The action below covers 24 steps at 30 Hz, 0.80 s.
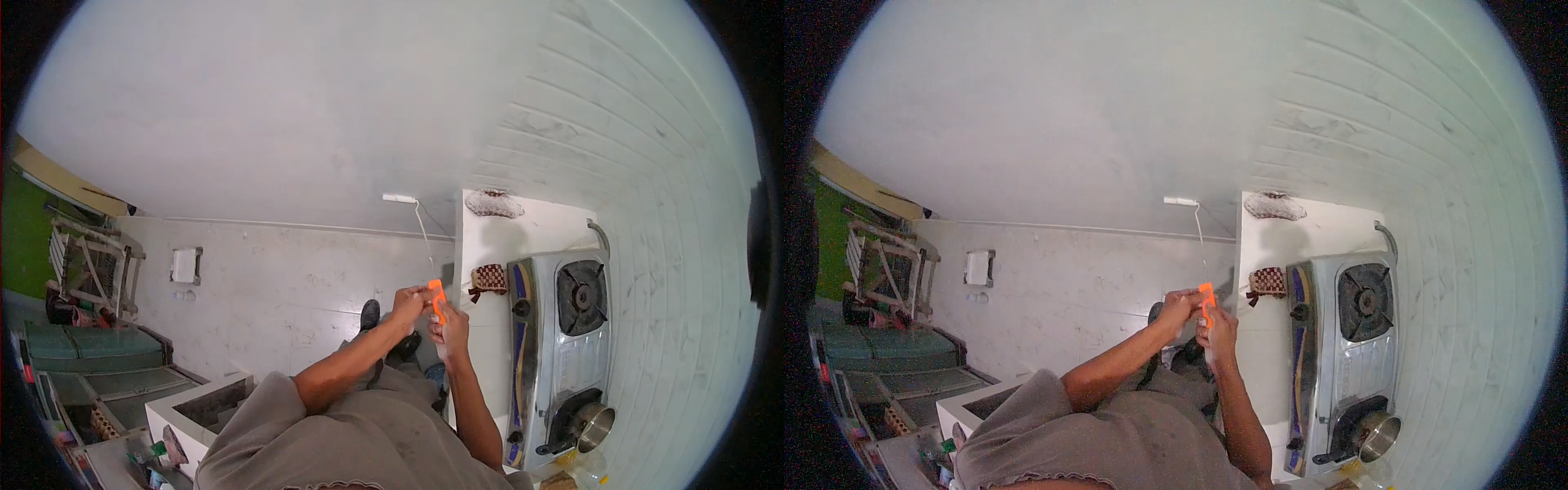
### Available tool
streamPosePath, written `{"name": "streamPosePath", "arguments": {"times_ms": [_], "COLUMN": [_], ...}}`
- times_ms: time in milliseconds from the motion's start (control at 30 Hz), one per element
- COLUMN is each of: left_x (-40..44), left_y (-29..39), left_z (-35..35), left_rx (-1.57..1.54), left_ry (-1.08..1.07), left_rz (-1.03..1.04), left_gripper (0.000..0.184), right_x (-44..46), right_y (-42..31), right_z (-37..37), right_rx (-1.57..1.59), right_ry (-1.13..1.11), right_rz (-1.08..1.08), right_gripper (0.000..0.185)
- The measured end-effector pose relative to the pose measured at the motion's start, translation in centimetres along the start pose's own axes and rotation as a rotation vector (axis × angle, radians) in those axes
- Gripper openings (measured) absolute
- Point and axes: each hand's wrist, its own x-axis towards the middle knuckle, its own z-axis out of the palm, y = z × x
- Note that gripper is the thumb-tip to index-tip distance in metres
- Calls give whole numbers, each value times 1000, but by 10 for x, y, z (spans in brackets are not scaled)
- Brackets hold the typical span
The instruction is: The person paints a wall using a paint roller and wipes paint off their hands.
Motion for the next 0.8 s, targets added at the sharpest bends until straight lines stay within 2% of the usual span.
{"name": "streamPosePath", "arguments": {"times_ms": [233, 333, 633, 800], "left_x": [28, 18, -90, -142], "left_y": [-10, -6, 27, 29], "left_z": [-18, -20, 35, 52], "left_rx": [37, 81, 2, -30], "left_ry": [66, 27, -116, -213], "left_rz": [-44, -58, -1, -16], "left_gripper": [29, 35, 27, 31], "right_x": [29, 16, -94, -150], "right_y": [21, 16, -35, -47], "right_z": [-1, 3, 8, 5], "right_rx": [17, 24, -75, -101], "right_ry": [-7, -16, -15, 5], "right_rz": [10, 18, 1, 6], "right_gripper": [19, 20, 25, 27]}}
